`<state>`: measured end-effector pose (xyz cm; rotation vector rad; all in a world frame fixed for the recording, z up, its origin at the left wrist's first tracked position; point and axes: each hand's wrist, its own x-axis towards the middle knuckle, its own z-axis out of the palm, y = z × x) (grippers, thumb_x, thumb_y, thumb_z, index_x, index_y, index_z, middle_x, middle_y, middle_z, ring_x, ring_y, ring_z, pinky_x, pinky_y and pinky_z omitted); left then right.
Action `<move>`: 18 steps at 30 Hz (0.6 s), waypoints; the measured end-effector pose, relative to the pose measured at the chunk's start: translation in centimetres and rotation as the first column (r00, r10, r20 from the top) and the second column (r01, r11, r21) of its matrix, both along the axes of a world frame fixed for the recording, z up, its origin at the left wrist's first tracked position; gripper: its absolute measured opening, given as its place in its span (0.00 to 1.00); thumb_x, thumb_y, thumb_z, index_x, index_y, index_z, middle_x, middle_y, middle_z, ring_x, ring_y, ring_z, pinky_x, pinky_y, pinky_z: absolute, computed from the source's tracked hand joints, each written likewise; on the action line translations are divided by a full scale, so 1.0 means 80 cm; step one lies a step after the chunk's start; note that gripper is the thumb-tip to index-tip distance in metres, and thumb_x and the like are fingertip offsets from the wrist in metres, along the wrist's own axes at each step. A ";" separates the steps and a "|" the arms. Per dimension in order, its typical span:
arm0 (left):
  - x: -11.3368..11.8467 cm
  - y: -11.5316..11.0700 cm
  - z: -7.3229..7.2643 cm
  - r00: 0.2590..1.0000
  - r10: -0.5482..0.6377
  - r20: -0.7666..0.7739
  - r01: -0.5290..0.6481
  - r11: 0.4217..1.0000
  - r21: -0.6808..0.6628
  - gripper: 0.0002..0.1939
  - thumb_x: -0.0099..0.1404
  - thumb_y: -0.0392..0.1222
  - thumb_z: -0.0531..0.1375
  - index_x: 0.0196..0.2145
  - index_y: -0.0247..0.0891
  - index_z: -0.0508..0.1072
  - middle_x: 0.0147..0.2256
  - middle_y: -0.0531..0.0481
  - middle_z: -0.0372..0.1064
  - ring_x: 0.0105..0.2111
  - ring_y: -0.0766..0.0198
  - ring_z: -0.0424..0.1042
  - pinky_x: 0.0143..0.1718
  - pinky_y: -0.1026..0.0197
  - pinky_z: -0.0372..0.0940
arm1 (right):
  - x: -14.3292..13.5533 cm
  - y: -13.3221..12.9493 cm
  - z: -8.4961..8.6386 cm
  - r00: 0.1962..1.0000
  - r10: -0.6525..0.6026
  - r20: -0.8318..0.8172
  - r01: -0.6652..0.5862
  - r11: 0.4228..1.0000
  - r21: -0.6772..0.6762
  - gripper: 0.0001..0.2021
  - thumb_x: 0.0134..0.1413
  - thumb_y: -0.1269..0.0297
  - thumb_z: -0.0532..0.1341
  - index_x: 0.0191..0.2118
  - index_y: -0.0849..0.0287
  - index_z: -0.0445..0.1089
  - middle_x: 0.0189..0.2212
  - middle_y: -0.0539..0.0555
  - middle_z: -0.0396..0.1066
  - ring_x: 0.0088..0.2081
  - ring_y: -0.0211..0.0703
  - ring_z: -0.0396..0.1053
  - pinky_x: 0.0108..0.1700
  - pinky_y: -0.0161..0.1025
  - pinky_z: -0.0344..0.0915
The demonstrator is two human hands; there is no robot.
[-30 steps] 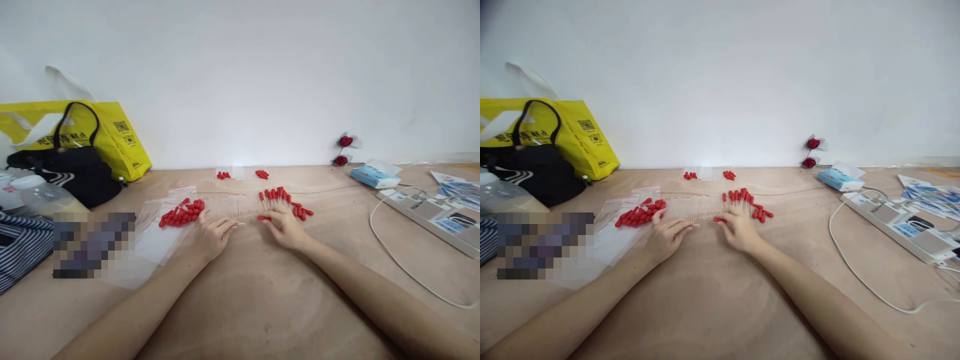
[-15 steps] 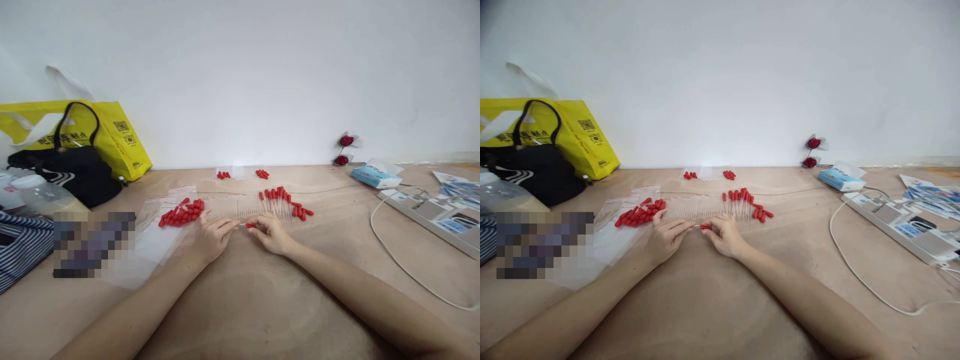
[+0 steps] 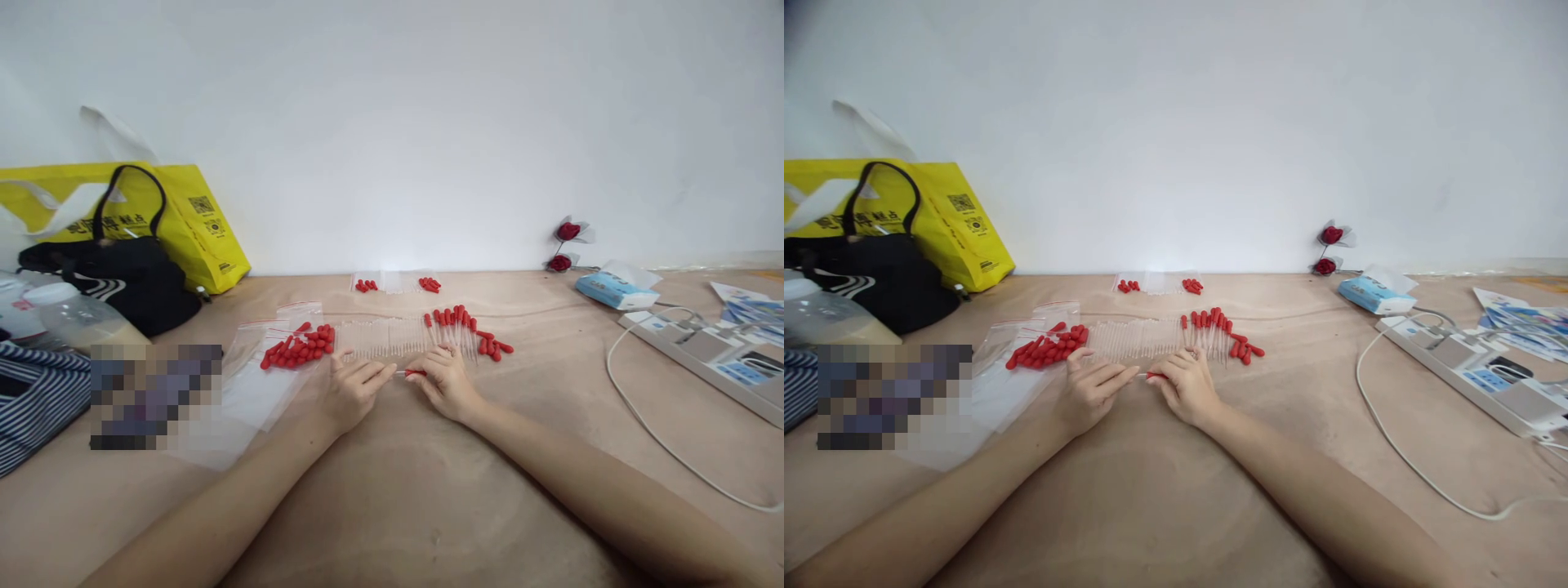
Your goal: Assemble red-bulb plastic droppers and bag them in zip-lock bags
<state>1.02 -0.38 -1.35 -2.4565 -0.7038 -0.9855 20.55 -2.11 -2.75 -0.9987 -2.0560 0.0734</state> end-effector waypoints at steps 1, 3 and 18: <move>0.000 -0.001 0.000 1.000 -0.010 -0.008 0.010 1.000 0.025 0.15 0.59 0.27 0.50 0.36 0.41 0.70 0.26 0.55 0.73 0.25 0.69 0.68 0.43 0.54 0.48 | 0.001 -0.001 0.000 1.000 -0.003 0.014 0.002 0.999 0.040 0.06 0.55 0.65 0.54 0.32 0.56 0.68 0.28 0.49 0.72 0.33 0.38 0.64 0.48 0.45 0.46; 0.000 -0.003 0.000 0.999 -0.028 -0.022 0.029 0.998 0.059 0.15 0.58 0.25 0.50 0.37 0.40 0.70 0.26 0.55 0.72 0.24 0.69 0.68 0.41 0.55 0.49 | 0.002 -0.002 -0.001 0.999 -0.012 0.038 0.008 0.993 0.117 0.06 0.55 0.65 0.55 0.33 0.56 0.69 0.28 0.49 0.72 0.33 0.37 0.64 0.49 0.46 0.44; 0.001 -0.009 -0.006 0.995 -0.029 -0.098 0.037 0.996 0.076 0.11 0.61 0.28 0.50 0.35 0.38 0.70 0.24 0.55 0.71 0.24 0.69 0.66 0.39 0.55 0.50 | 0.008 -0.004 -0.001 0.976 0.030 0.213 -0.090 0.956 0.278 0.07 0.54 0.66 0.54 0.32 0.58 0.69 0.23 0.48 0.71 0.28 0.35 0.64 0.49 0.46 0.47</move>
